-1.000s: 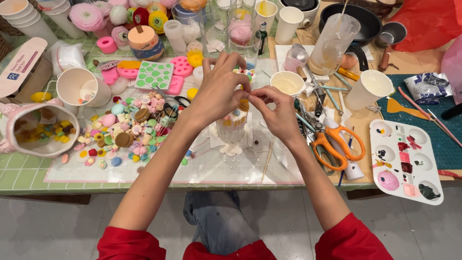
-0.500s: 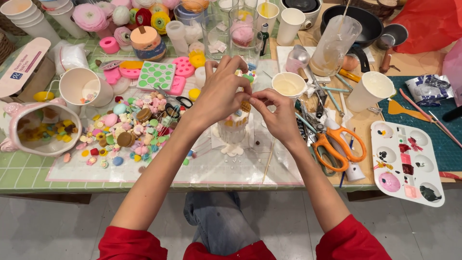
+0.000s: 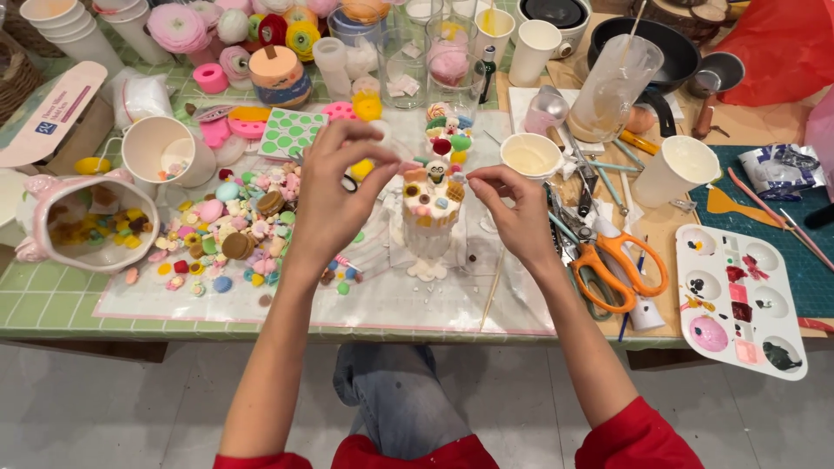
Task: Decorate a cylindrical container with various colorful charms and beads.
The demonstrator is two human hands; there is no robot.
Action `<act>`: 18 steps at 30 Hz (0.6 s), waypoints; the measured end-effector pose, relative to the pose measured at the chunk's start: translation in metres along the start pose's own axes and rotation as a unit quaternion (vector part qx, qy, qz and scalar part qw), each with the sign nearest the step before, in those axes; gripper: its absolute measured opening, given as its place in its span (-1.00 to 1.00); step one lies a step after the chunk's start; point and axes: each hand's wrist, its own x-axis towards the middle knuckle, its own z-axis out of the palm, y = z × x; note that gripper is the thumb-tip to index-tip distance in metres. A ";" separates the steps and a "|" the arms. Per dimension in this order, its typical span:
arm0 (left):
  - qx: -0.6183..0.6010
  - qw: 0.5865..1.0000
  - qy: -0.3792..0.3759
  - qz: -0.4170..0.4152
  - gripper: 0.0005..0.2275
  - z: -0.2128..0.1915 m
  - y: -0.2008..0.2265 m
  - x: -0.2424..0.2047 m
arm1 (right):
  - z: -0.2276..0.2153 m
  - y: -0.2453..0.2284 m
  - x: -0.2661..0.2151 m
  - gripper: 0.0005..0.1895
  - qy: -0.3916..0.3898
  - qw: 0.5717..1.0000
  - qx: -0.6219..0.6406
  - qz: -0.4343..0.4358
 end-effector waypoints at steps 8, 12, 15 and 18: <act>-0.041 0.995 0.020 -0.092 -0.90 -0.015 -0.013 -0.049 | 0.007 0.010 0.005 -0.81 -0.009 1.000 -0.004 0.021; -0.059 0.990 0.016 -0.124 -0.91 -0.021 -0.015 -0.057 | 0.008 0.013 0.006 -0.80 -0.018 0.999 0.024 0.020; -0.064 0.989 0.017 -0.136 -0.91 -0.026 -0.015 -0.059 | 0.010 0.020 0.006 -0.80 -0.030 0.996 0.079 0.041; -0.045 0.993 0.026 -0.109 -0.91 -0.026 -0.025 -0.068 | 0.011 0.024 0.006 -0.81 -0.034 0.993 0.104 0.039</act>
